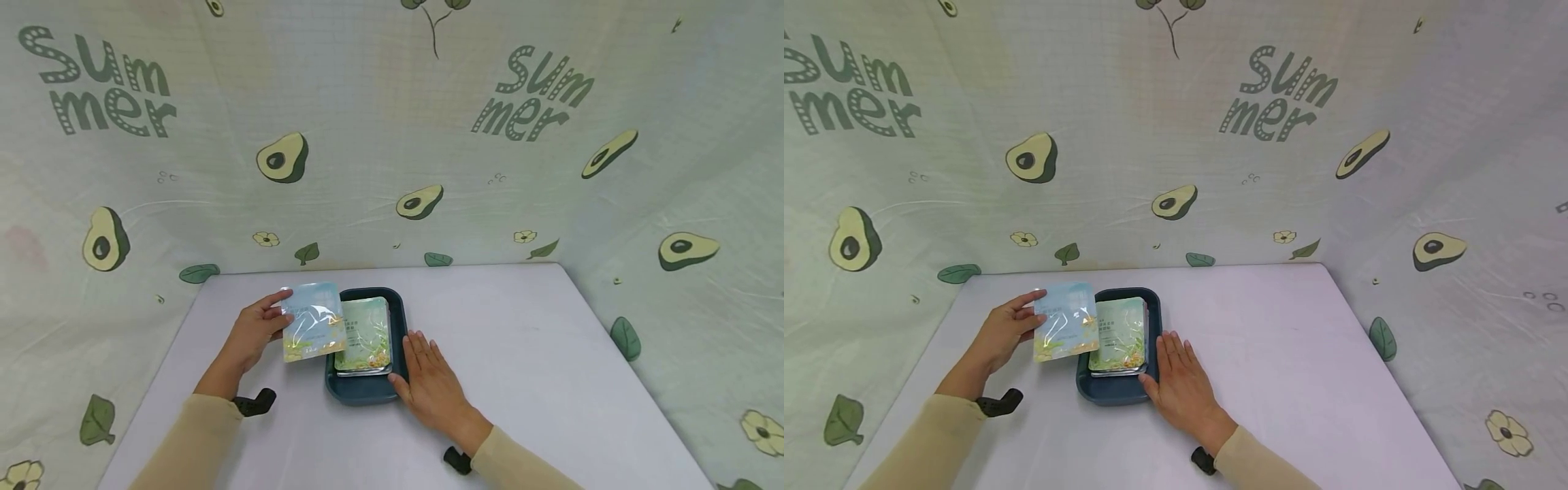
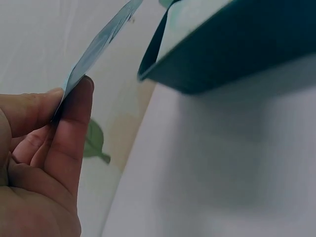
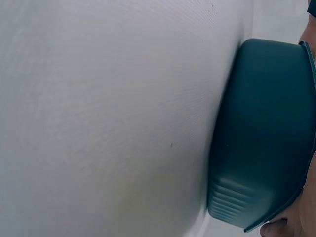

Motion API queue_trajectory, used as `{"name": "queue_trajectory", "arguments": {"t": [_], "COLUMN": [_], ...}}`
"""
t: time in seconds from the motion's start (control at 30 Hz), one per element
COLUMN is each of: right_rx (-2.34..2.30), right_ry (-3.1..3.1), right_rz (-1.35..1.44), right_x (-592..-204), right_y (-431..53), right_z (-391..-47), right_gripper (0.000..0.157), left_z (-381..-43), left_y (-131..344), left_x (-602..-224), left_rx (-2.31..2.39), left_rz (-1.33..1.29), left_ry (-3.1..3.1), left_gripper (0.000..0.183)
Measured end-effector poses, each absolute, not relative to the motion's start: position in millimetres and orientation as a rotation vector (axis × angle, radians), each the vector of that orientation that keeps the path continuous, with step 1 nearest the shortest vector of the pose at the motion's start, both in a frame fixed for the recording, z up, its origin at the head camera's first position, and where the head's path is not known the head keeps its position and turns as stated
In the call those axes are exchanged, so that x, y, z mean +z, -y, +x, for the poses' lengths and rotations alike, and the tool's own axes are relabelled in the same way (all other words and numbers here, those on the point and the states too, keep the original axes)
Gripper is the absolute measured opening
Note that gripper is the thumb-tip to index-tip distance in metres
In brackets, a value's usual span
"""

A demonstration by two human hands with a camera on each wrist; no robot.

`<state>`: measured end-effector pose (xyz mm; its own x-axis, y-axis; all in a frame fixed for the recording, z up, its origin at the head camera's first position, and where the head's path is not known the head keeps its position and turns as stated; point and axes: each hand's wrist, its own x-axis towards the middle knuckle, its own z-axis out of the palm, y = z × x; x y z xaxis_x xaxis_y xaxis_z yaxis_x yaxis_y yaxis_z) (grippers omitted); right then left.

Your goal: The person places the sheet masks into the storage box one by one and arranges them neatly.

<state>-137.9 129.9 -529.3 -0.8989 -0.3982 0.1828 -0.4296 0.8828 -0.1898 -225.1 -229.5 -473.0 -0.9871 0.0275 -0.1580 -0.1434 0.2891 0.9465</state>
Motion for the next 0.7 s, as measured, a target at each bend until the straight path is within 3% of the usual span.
{"name": "queue_trajectory", "arguments": {"t": [0.4,0.7], "right_rx": [0.382,0.395], "right_ry": [2.906,2.916], "right_rz": [0.638,0.626], "right_x": [-530,-530], "right_y": [-131,-130], "right_z": [-137,-136], "right_gripper": [0.077,0.076], "left_z": [-240,-247], "left_y": [167,148], "left_x": [-476,-487], "left_rx": [1.807,1.705], "left_rz": [-0.045,-0.051], "left_ry": [-2.292,-2.314], "left_gripper": [0.055,0.051]}}
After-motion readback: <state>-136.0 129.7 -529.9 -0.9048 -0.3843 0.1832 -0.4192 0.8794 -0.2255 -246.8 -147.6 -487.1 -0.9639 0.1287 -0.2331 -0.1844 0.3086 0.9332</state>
